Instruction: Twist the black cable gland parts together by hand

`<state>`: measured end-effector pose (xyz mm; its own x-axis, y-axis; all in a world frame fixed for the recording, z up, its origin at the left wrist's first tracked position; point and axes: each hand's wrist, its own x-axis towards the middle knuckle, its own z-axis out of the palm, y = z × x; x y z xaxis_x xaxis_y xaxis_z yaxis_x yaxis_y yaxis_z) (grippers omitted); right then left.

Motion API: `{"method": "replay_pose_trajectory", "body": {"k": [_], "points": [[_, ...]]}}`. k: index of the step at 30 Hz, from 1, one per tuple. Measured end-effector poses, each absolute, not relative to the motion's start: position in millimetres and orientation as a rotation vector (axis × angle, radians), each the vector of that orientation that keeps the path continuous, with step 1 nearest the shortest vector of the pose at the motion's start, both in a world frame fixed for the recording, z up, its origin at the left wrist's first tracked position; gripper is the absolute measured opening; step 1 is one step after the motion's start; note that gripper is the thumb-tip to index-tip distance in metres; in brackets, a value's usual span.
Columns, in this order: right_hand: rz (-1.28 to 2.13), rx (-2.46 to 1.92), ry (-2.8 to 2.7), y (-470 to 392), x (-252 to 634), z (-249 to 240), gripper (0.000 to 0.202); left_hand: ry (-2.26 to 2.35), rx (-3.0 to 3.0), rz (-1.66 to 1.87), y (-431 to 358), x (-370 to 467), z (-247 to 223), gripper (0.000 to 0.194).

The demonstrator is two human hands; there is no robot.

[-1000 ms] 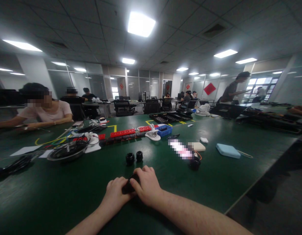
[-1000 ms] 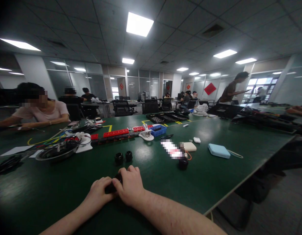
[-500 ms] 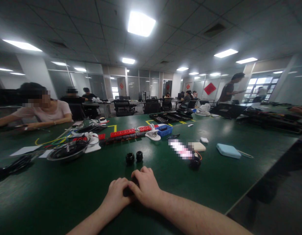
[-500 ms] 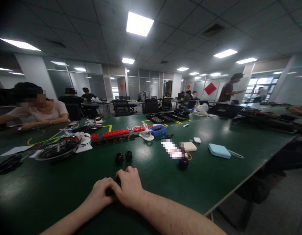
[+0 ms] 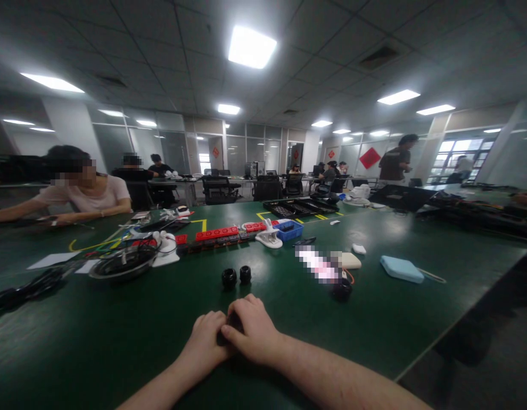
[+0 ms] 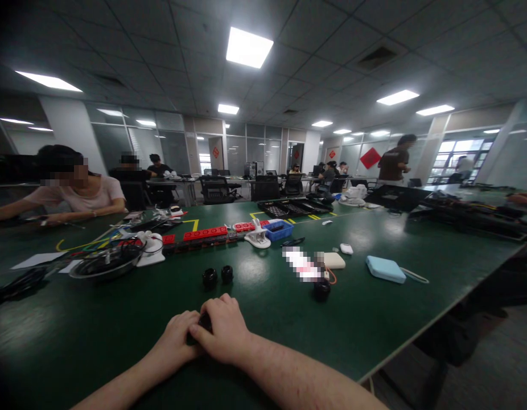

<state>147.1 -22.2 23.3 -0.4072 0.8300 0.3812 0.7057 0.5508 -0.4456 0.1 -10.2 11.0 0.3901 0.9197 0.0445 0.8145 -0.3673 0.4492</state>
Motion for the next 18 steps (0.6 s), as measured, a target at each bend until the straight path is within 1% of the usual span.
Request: {"method": "replay_pose_trajectory", "body": {"k": [4,11,18], "points": [[0.325,-1.217,-2.229,-21,148,22,0.021,1.546,2.321,0.354,-10,0,11,0.021],[0.347,-1.172,-2.210,-19,157,27,0.038,1.552,2.324,0.384,-14,3,17,0.023],[0.404,-1.138,-2.264,-17,164,31,0.031,1.563,2.278,0.420,-19,4,22,0.034]]}}
